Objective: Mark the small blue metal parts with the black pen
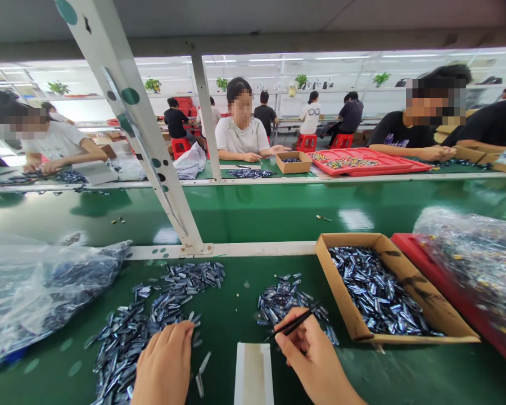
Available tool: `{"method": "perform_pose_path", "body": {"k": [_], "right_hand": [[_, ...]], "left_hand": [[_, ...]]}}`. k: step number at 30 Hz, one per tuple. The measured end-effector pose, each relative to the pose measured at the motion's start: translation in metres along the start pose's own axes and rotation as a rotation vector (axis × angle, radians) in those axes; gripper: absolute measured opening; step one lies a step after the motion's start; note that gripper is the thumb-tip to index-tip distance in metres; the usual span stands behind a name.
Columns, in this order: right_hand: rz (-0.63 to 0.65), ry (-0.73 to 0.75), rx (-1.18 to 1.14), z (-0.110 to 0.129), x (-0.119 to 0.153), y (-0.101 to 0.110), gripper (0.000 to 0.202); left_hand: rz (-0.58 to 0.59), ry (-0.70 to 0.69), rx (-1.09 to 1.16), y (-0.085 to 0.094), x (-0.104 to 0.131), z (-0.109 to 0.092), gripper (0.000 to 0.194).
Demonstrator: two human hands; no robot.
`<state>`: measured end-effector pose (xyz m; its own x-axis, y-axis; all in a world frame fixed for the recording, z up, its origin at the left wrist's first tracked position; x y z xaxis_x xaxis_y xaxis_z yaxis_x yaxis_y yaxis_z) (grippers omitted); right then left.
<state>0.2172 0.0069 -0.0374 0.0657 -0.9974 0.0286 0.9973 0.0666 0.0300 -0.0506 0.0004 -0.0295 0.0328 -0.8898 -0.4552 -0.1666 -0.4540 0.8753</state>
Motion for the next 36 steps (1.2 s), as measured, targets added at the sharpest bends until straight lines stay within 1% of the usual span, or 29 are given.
{"method": "perform_pose_path", "body": {"k": [2,5,7,11,15,17,19,26,32,36], "right_hand": [[0.004,-0.008,0.007,-0.001,0.000,0.000,0.028],[0.015,-0.011,0.010,-0.003,0.001,0.000,0.025],[0.026,-0.014,0.010,-0.002,0.002,0.000,0.023],[0.026,-0.023,0.027,0.002,0.002,-0.002,0.019],[0.000,-0.022,0.055,0.009,0.003,-0.003,0.017],[0.004,-0.021,0.062,0.010,0.003,-0.004,0.016],[0.014,-0.021,0.072,0.010,0.003,-0.004,0.014],[0.043,-0.030,0.116,0.013,0.000,-0.005,0.011],[0.040,-0.044,0.133,0.014,-0.002,-0.004,0.012],[0.040,-0.055,0.151,0.012,-0.003,-0.004,0.011]], "left_hand": [[-0.009,-0.002,0.018,0.001,-0.001,-0.001,0.029],[-0.037,-0.027,0.119,0.003,0.000,-0.004,0.030],[-0.031,-0.060,0.198,0.005,0.000,-0.009,0.028],[0.066,-0.132,0.388,0.009,0.002,-0.031,0.018],[0.236,-0.224,0.547,0.008,0.007,-0.059,0.020],[0.274,-0.256,0.590,0.006,0.010,-0.066,0.021],[0.272,-0.270,0.593,0.003,0.012,-0.068,0.022],[0.268,-0.282,0.514,-0.004,0.016,-0.057,0.025],[0.272,-0.352,0.475,-0.002,0.014,-0.057,0.037],[0.301,-0.410,0.441,0.000,0.012,-0.056,0.035]]}}
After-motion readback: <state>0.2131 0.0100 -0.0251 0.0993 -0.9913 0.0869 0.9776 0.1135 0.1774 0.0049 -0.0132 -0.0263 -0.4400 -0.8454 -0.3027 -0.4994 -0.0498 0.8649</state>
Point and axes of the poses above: each hand's wrist, its own x-axis away from the middle knuckle, its own y-axis out of the back of the hand, z = x × y, the point moved 1 cm from there along -x, towards the middle knuckle, and after that the axes turned 4 degrees about -x, right-handed, at the moved point
